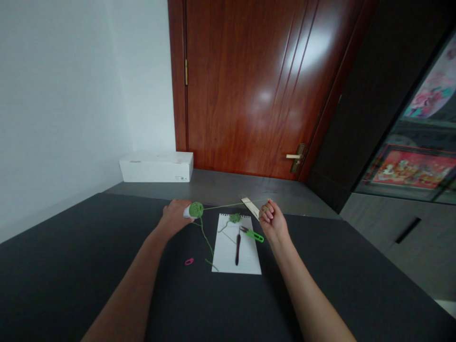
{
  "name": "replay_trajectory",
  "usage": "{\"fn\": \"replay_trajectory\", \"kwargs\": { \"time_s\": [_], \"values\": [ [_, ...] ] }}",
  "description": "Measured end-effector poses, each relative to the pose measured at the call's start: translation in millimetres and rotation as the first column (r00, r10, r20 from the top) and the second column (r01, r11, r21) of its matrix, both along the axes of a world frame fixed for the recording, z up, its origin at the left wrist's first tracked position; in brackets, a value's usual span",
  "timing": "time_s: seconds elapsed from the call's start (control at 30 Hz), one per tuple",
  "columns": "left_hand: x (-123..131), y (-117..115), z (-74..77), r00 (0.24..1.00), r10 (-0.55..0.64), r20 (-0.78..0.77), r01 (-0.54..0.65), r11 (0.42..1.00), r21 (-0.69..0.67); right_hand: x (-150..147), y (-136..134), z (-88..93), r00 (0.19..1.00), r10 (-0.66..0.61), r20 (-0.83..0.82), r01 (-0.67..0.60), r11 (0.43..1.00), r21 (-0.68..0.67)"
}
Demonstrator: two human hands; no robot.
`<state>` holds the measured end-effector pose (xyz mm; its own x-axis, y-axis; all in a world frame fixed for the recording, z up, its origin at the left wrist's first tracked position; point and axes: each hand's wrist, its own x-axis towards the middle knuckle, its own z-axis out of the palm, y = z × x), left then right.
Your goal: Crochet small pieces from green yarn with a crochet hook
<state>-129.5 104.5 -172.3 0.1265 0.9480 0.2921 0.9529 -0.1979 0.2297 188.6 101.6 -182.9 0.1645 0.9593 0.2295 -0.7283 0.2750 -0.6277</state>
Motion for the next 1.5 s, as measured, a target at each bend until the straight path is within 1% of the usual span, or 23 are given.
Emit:
{"fn": "replay_trajectory", "kwargs": {
  "time_s": [0.2,0.33,0.4,0.47,0.53,0.6,0.67,0.73,0.77,0.83,0.87,0.93,1.0,1.03,1.1,1.2,1.27,1.3,1.37,1.4,1.43,1.47,1.5],
  "values": [
    [-7,-12,2.7,0.969,0.243,-0.042,-0.240,0.969,0.064,5,-1,1.2,0.983,0.087,-0.162,-0.080,0.995,0.053],
    [-16,-13,-0.3,0.924,0.381,0.026,-0.381,0.922,0.071,10,-4,4.6,0.965,0.121,-0.233,-0.095,0.988,0.120],
    [-18,-12,-3.0,0.907,0.413,0.085,-0.419,0.905,0.076,13,-6,7.5,0.958,0.138,-0.251,-0.100,0.983,0.157],
    [-17,-11,-5.2,0.905,0.395,0.157,-0.409,0.909,0.077,14,-10,10.3,0.956,0.166,-0.243,-0.123,0.975,0.184],
    [-14,-9,-5.7,0.917,0.316,0.242,-0.343,0.936,0.077,10,-14,12.7,0.957,0.208,-0.204,-0.169,0.966,0.194],
    [-7,-6,-3.9,0.918,0.194,0.345,-0.234,0.969,0.080,2,-18,14.4,0.956,0.261,-0.132,-0.236,0.955,0.181],
    [5,-3,-0.7,0.886,0.027,0.462,-0.077,0.993,0.089,-10,-21,15.5,0.945,0.326,-0.026,-0.319,0.937,0.143],
    [22,-4,1.8,0.792,-0.167,0.587,0.133,0.986,0.101,-24,-26,15.9,0.914,0.393,0.103,-0.401,0.912,0.085],
    [32,-6,2.1,0.717,-0.258,0.647,0.248,0.963,0.109,-31,-28,15.9,0.892,0.420,0.167,-0.434,0.899,0.055],
    [54,-13,0.3,0.529,-0.395,0.751,0.473,0.872,0.125,-44,-33,15.2,0.848,0.449,0.282,-0.471,0.882,0.010],
    [65,-17,-1.6,0.432,-0.430,0.793,0.556,0.819,0.141,-49,-35,14.6,0.825,0.456,0.334,-0.481,0.876,-0.007],
    [82,-26,-6.2,0.274,-0.441,0.855,0.654,0.737,0.170,-56,-39,12.7,0.779,0.460,0.426,-0.495,0.868,-0.033],
    [90,-31,-9.8,0.186,-0.399,0.898,0.702,0.694,0.163,-58,-39,10.5,0.754,0.442,0.486,-0.484,0.874,-0.044],
    [90,-32,-10.5,0.167,-0.369,0.914,0.711,0.688,0.148,-57,-38,9.4,0.752,0.426,0.503,-0.470,0.882,-0.045],
    [85,-31,-9.1,0.141,-0.311,0.940,0.700,0.703,0.128,-54,-34,7.5,0.763,0.389,0.516,-0.431,0.901,-0.043],
    [70,-27,0.0,0.076,-0.267,0.961,0.609,0.775,0.168,-49,-28,5.7,0.777,0.356,0.520,-0.390,0.920,-0.047],
    [61,-26,9.3,0.020,-0.265,0.964,0.556,0.805,0.209,-47,-26,4.8,0.763,0.369,0.530,-0.396,0.916,-0.067],
    [58,-27,14.2,-0.026,-0.259,0.965,0.537,0.811,0.232,-47,-26,4.3,0.750,0.383,0.539,-0.407,0.910,-0.080],
    [55,-31,23.4,-0.282,-0.212,0.936,0.475,0.816,0.328,-48,-27,3.3,0.716,0.419,0.559,-0.437,0.893,-0.109],
    [55,-33,27.1,-0.383,-0.221,0.897,0.433,0.815,0.385,-48,-28,2.8,0.696,0.437,0.570,-0.454,0.882,-0.123],
    [55,-35,29.8,-0.448,-0.245,0.860,0.387,0.814,0.433,-49,-30,2.4,0.675,0.455,0.580,-0.472,0.871,-0.134],
    [55,-36,31.6,-0.476,-0.283,0.833,0.352,0.806,0.475,-49,-31,2.1,0.654,0.473,0.590,-0.491,0.859,-0.144],
    [55,-37,32.4,-0.457,-0.339,0.823,0.328,0.795,0.510,-49,-32,2.1,0.634,0.488,0.600,-0.508,0.848,-0.152]
  ]
}}
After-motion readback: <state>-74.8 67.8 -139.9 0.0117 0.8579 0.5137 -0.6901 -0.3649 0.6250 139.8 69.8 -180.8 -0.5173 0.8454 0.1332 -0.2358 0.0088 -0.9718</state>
